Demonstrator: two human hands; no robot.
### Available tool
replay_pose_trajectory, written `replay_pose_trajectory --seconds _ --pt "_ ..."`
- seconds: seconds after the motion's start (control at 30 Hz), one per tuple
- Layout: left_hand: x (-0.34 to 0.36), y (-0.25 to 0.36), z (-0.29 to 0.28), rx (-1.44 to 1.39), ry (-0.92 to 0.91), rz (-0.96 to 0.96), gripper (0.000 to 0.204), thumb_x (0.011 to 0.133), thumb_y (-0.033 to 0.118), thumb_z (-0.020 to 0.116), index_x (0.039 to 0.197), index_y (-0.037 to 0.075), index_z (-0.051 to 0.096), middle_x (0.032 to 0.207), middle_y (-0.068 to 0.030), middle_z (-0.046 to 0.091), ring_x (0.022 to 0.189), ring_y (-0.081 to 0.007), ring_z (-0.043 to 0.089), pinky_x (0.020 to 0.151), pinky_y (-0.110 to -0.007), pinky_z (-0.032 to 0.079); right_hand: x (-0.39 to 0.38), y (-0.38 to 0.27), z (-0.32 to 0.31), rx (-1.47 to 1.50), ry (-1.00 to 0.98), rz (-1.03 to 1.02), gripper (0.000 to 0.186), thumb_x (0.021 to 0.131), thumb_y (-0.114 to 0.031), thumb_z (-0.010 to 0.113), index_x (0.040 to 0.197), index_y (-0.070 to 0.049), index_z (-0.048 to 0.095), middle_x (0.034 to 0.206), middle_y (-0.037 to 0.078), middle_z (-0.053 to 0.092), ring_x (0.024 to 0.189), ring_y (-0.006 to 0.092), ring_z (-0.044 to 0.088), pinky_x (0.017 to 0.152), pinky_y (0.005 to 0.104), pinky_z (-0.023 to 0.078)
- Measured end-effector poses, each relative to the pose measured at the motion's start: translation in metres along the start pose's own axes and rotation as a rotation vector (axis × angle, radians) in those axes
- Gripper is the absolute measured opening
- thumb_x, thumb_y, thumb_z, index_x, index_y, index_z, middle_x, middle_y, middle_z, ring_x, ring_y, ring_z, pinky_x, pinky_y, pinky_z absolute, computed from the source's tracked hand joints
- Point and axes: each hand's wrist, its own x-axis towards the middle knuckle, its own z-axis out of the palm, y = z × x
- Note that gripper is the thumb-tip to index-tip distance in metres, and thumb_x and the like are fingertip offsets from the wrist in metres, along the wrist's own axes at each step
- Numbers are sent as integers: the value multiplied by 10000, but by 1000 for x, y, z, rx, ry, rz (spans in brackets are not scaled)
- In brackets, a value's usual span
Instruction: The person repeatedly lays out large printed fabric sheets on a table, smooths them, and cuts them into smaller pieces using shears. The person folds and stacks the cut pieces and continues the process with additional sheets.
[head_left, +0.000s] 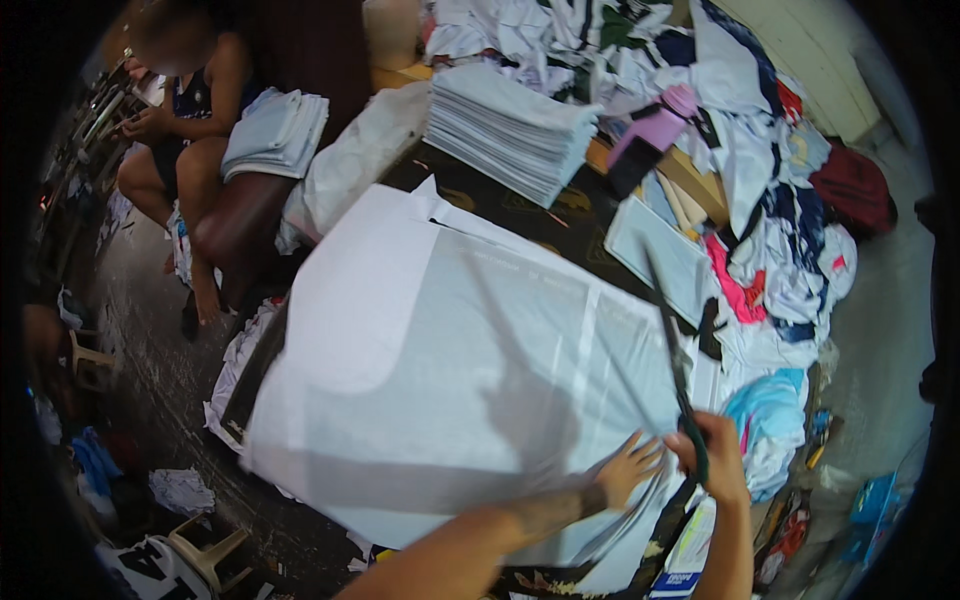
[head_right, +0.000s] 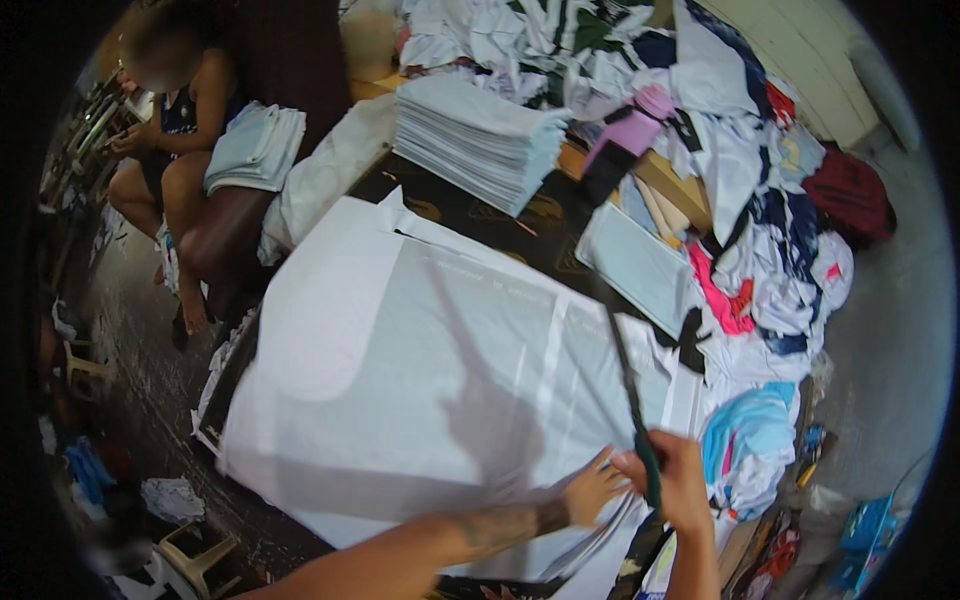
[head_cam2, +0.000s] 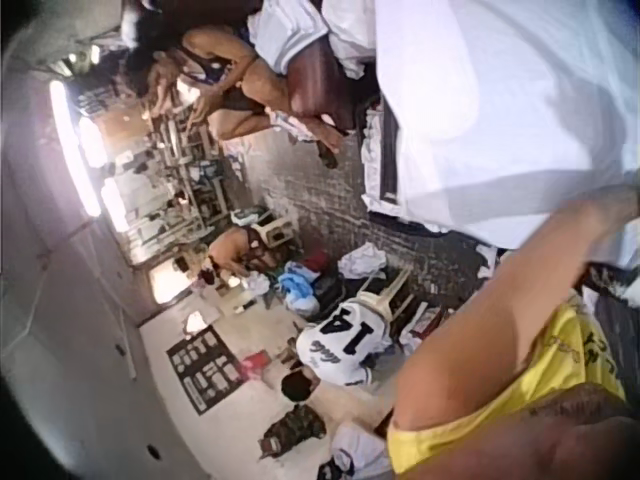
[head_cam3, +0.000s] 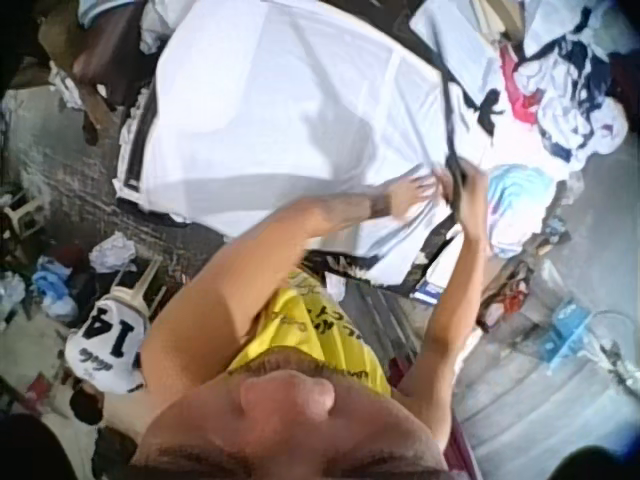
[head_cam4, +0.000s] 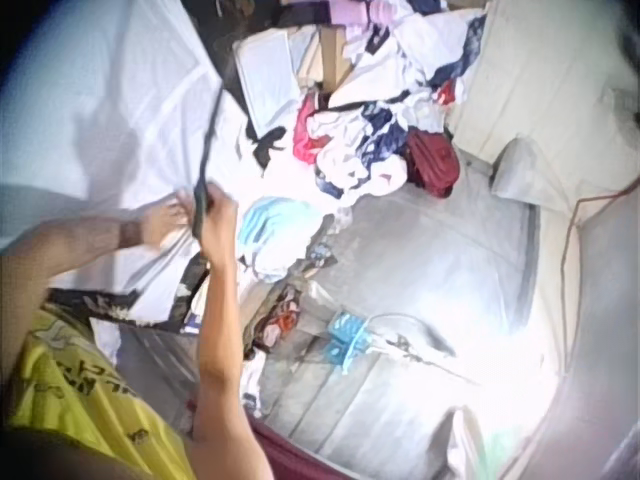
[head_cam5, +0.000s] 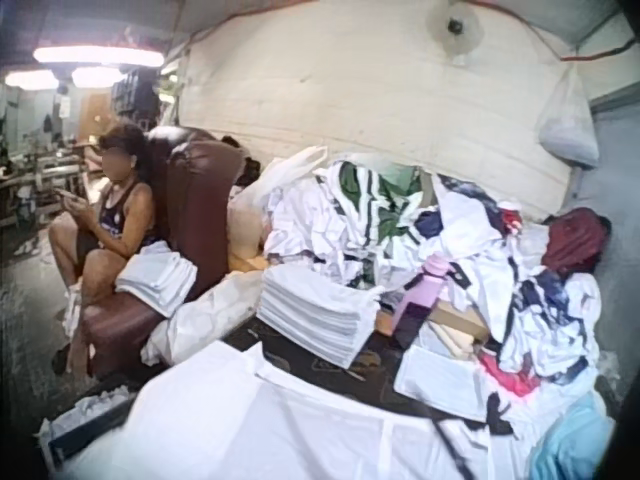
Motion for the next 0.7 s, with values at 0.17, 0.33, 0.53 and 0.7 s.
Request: replay_pose_trajectory --seconds 0.17,0.33,0.53,0.7 --pt "54 14 -6 -46 502 -31 716 953 384 631 1596 98 498 1674 -159 455 1593 -347 347 1307 -613 209 -190 123 17 326 181 291 417 916 -347 889 779 -30 655 602 -12 593 480 83 570 451 265 412" --pt "-195 48 30 -1 834 -905 956 896 338 832 1681 79 351 1724 -246 290 1605 -453 219 1297 -611 184 -328 229 59 236 -173 443 404 907 -344 895 963 33 760 708 16 671 581 100 603 539 299 470" --pt "-385 101 90 -1840 1589 -973 712 945 337 868 1466 44 483 1492 -148 531 1398 -332 519 1162 -514 396 -382 276 132 347 -702 481 764 931 -575 804 1353 44 655 1118 173 742 1040 227 699 906 380 539" --pt "-391 135 104 -1926 1049 -1203 295 970 255 840 1170 116 673 1006 27 670 865 -103 604 749 -310 475 -340 220 216 3 -892 268 985 886 -808 678 1452 -3 630 1331 266 700 1282 390 649 1075 451 479"
